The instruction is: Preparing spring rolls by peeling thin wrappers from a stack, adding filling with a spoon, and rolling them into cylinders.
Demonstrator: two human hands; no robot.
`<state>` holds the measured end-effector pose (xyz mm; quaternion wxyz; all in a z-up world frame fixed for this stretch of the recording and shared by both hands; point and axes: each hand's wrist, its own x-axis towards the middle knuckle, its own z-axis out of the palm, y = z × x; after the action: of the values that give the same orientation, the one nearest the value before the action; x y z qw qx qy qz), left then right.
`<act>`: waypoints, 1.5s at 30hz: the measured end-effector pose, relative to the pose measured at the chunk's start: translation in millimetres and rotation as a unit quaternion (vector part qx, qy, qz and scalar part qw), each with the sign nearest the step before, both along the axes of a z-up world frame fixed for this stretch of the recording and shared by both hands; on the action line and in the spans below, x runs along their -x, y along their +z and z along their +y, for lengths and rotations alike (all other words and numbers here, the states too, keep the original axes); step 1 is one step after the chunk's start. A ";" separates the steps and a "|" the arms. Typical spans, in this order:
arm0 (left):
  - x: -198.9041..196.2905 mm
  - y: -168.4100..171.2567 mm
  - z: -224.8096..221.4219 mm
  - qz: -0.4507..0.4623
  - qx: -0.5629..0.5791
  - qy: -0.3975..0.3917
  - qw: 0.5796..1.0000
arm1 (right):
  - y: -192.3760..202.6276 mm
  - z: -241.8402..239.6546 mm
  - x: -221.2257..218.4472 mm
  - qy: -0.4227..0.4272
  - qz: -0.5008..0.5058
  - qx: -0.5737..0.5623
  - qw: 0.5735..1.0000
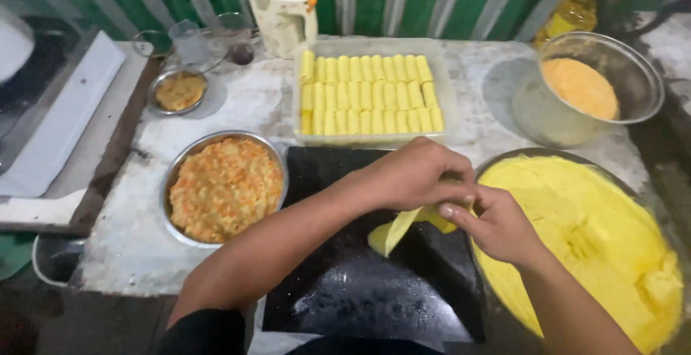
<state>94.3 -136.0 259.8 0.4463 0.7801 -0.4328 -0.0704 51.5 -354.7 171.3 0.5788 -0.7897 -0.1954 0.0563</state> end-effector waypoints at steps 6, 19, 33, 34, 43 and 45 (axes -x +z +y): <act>59.7 -98.2 82.2 0.269 0.207 0.056 0.939 | 39.0 85.6 21.9 0.096 0.092 -0.008 0.991; 109.8 -185.2 152.2 0.340 0.264 0.141 0.891 | -81.0 79.0 77.8 -0.081 0.351 -0.213 0.908; 84.2 -146.6 172.9 0.494 0.072 0.031 0.866 | -116.9 89.1 97.5 -0.149 0.402 -0.252 0.867; 79.1 -143.5 170.6 0.493 0.070 0.030 0.867 | -108.5 88.6 90.3 -0.150 0.401 -0.254 0.867; 63.3 -125.5 146.4 0.109 0.085 0.128 0.982 | -69.9 70.8 21.0 0.013 -0.078 -0.017 0.997; 79.2 -158.2 145.3 -0.026 0.028 0.101 0.994 | -74.1 65.8 16.7 0.060 -0.143 0.051 0.987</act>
<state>15.1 9.4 101.6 0.4610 0.8086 -0.3655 0.0074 34.7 -288.9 97.2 0.4997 -0.8050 -0.3196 -0.0128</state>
